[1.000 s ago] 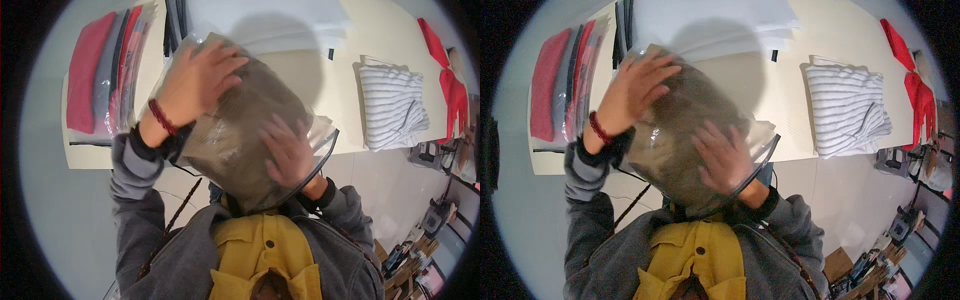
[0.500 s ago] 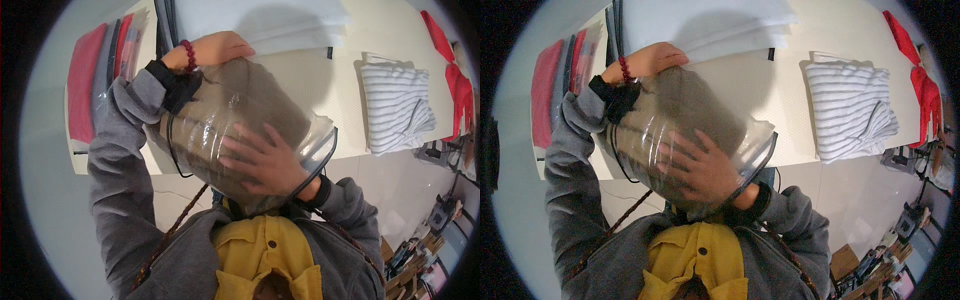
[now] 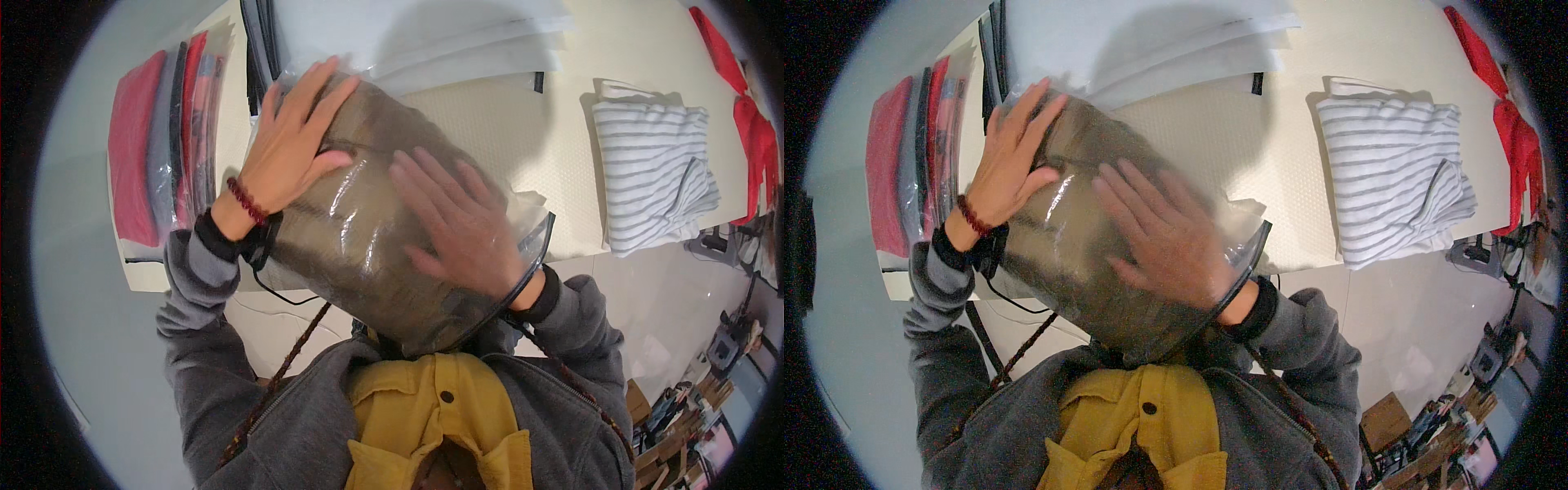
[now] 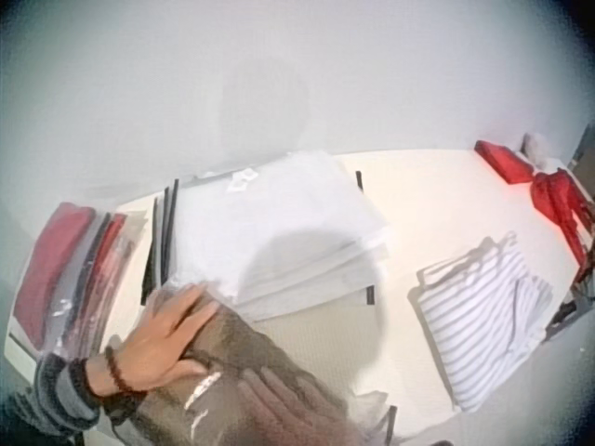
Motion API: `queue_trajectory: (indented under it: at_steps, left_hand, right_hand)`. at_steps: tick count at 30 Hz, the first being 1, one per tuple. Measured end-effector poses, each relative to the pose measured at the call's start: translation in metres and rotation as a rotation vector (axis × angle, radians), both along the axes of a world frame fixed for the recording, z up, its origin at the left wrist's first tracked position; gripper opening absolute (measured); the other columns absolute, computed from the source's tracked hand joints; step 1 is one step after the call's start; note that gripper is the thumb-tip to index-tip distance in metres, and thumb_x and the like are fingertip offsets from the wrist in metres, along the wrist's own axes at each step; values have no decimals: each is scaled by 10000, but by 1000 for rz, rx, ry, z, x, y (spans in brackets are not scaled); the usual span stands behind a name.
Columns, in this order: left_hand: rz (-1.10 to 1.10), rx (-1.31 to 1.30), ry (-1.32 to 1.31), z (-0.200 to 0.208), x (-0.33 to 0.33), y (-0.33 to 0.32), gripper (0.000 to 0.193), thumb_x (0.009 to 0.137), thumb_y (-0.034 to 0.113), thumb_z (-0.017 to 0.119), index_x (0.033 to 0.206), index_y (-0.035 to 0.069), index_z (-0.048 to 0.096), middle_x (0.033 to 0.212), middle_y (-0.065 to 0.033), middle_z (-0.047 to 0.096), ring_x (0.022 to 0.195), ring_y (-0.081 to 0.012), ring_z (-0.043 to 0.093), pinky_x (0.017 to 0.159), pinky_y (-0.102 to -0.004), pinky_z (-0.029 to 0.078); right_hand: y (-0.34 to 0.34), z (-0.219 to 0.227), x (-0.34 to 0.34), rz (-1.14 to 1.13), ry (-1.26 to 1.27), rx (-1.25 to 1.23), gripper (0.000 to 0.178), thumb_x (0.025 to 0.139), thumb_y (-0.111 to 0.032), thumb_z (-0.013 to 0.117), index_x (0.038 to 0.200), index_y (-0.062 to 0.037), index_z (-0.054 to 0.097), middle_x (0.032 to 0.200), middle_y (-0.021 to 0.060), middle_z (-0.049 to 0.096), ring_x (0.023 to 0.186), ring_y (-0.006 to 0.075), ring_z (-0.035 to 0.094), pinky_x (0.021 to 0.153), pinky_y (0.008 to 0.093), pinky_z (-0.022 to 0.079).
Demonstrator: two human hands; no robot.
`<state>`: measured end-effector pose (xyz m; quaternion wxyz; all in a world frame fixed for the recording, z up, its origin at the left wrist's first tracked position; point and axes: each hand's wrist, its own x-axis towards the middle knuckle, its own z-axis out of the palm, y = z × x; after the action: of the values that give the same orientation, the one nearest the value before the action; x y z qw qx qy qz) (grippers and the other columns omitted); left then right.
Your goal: The person places folded clothes including a black garment, a red garment, and a brown garment into individual plastic zip bags, sealing each bag and smoothing the air out of them.
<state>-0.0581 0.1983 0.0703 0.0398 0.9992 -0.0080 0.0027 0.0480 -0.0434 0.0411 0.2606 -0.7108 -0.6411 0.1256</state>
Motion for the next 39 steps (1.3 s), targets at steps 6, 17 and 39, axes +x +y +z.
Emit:
queue_trajectory:
  at_steps: [6, 17, 39]
  left_hand:
    - [296, -35, 23, 3, -40, -23, 854, 766, 554, 579, 1465, 166, 280, 1523, -123, 218, 1384, -346, 242, 1056, -648, 163]
    - [467, -37, -81, -31, -79, -38, 837, 751, 470, 630, 1470, 202, 298, 1540, -99, 208, 1414, -334, 189, 1068, -642, 103]
    - [682, -56, -75, -41, -106, -33, 855, 834, 499, 541, 1500, 117, 165, 1554, -147, 146, 1417, -396, 133, 1077, -620, 117]
  right_hand:
    - [27, -17, -4, 264, -43, 63, 691, 798, -360, 638, 1347, -11, 405, 1377, 144, 424, 1326, 310, 355, 1084, 495, 293]
    - [54, -19, 0, -144, -30, -23, 682, 848, -412, 521, 1436, -116, 341, 1503, 130, 285, 1388, 301, 266, 1118, 480, 223]
    - [97, -34, -9, -126, -80, 91, 1004, 758, -699, 533, 1437, -4, 282, 1473, 268, 258, 1363, 399, 263, 1096, 512, 214]
